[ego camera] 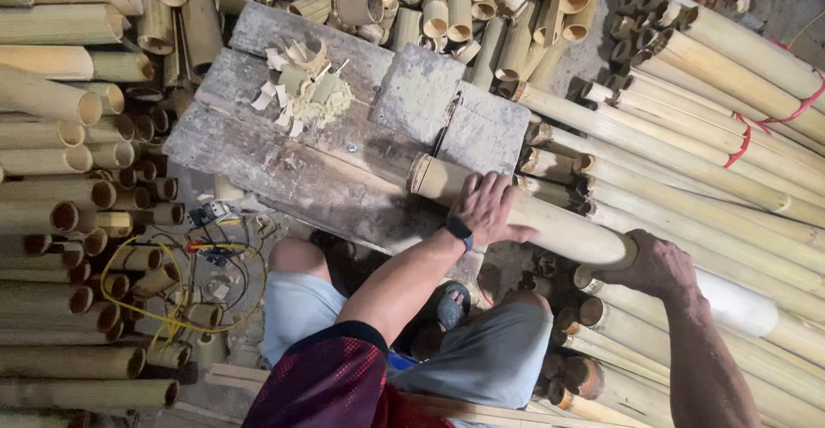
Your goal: The person sits on the floor and repeatedly cuts long bamboo poles into shorter segments using a table saw. They pick up a pole, feed it through the blade, and then place the cut pieces aside.
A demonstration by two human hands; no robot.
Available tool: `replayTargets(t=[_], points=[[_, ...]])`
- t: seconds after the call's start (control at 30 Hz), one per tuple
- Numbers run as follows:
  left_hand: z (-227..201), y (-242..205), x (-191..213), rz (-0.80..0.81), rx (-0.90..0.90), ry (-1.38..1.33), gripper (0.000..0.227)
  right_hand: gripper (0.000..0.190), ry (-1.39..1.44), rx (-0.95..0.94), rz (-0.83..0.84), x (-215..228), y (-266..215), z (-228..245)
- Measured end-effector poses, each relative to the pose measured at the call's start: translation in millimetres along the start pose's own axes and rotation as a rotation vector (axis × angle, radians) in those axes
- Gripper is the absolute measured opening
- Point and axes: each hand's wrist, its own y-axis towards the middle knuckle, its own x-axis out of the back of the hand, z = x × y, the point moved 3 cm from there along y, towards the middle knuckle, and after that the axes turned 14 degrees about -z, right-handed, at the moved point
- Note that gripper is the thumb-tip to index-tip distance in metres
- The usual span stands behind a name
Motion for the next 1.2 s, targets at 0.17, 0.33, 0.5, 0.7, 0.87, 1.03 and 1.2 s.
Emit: replayTargets(t=[0.17,0.33,0.5,0.7,0.87,1.03,1.2], points=[[8,42,2,0.453,0.16,-0.097,0.103,0.098,-0.059,0.075,-0.063,4,6,1],[11,45,7,0.152,0.078,-0.177,0.09,0.095,-0.053,0.041,-0.049,-6,1,-4],[-1,9,61,-0.162,0.026,-0.289,0.055,0.087,0.008,0.055,-0.106,-17,-20,-15],[36,-42,187,-0.647,0.565,-0.093,0.076,0.094,0.071,0.163,-0.352,-28,-84,-36],[73,-73,203,-0.159,1.021,-0.795,0.058,0.083,0.177,0.275,-0.387,-35,-121,-17],[105,-87,246,0.113,0.817,-0.903,0.037,0.088,0.193,0.315,-0.358,-30,-152,7],[161,-54,279,0.563,0.745,-0.633,0.037,0.081,0.173,0.362,-0.32,-29,-178,9]])
